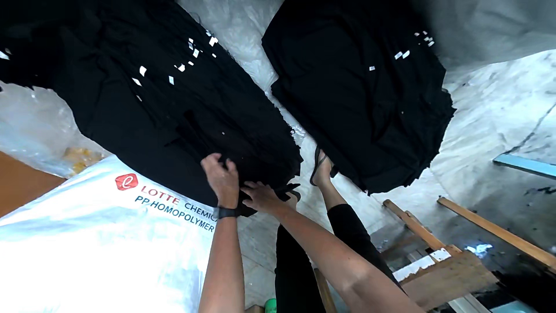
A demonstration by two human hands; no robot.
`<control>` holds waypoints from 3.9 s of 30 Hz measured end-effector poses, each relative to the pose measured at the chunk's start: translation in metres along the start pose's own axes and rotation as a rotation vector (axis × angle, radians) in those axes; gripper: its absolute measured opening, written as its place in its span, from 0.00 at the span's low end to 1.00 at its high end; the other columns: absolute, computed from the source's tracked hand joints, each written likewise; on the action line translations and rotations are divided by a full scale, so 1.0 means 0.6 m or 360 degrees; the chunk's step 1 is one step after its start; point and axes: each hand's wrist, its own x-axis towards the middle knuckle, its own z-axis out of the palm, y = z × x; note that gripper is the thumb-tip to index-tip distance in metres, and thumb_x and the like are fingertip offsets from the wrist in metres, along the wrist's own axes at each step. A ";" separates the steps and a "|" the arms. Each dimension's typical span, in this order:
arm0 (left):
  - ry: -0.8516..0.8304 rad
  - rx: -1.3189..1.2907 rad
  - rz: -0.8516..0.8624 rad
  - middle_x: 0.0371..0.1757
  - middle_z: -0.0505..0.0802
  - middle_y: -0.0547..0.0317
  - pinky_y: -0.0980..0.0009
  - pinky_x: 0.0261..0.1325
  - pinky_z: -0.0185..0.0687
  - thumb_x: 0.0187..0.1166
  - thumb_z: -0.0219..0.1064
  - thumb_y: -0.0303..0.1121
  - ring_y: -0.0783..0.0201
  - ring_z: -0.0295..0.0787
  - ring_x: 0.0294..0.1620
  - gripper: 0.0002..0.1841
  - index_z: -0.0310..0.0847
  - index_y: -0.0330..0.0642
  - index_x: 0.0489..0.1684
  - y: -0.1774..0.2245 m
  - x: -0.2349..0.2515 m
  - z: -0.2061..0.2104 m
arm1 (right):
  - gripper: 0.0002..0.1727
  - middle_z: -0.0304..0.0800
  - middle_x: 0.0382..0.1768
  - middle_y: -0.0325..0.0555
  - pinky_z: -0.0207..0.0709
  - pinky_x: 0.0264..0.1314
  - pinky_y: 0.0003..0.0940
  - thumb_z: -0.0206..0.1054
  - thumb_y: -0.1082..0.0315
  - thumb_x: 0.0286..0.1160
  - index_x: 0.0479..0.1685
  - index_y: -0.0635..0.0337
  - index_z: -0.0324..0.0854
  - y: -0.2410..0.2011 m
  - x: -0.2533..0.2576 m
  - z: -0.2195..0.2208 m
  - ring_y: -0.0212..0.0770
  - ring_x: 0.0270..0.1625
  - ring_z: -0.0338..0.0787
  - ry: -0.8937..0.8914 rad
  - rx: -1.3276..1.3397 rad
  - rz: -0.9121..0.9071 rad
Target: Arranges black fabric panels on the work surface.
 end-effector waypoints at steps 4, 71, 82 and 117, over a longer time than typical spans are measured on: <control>-0.0316 -0.0273 0.0078 0.67 0.84 0.31 0.46 0.64 0.84 0.85 0.68 0.44 0.39 0.86 0.64 0.27 0.72 0.28 0.71 0.051 0.002 0.064 | 0.32 0.59 0.92 0.50 0.57 0.85 0.60 0.60 0.55 0.87 0.87 0.58 0.68 -0.023 -0.024 -0.017 0.57 0.90 0.61 -0.0091 -0.0030 0.0104; 0.0095 -0.1460 -0.0392 0.24 0.76 0.70 0.71 0.43 0.84 0.85 0.60 0.25 0.75 0.78 0.28 0.08 0.68 0.44 0.36 0.015 -0.053 0.110 | 0.14 0.90 0.57 0.62 0.81 0.59 0.60 0.69 0.67 0.82 0.57 0.68 0.88 0.070 -0.012 -0.094 0.65 0.63 0.87 0.1397 0.0255 0.0145; 0.0197 -0.1317 -0.0335 0.22 0.74 0.70 0.76 0.38 0.84 0.81 0.61 0.20 0.78 0.77 0.24 0.08 0.67 0.41 0.35 -0.015 -0.067 0.097 | 0.12 0.91 0.52 0.65 0.81 0.61 0.61 0.65 0.73 0.79 0.56 0.69 0.86 0.079 -0.023 -0.085 0.64 0.58 0.90 0.0947 0.0238 0.0122; 0.0081 -0.1294 -0.0520 0.40 0.78 0.61 0.76 0.36 0.75 0.94 0.51 0.34 0.75 0.76 0.33 0.10 0.70 0.36 0.58 0.019 -0.048 0.131 | 0.12 0.87 0.57 0.66 0.78 0.65 0.61 0.70 0.70 0.80 0.52 0.72 0.88 0.100 0.002 -0.120 0.66 0.67 0.84 0.1140 0.0312 0.0320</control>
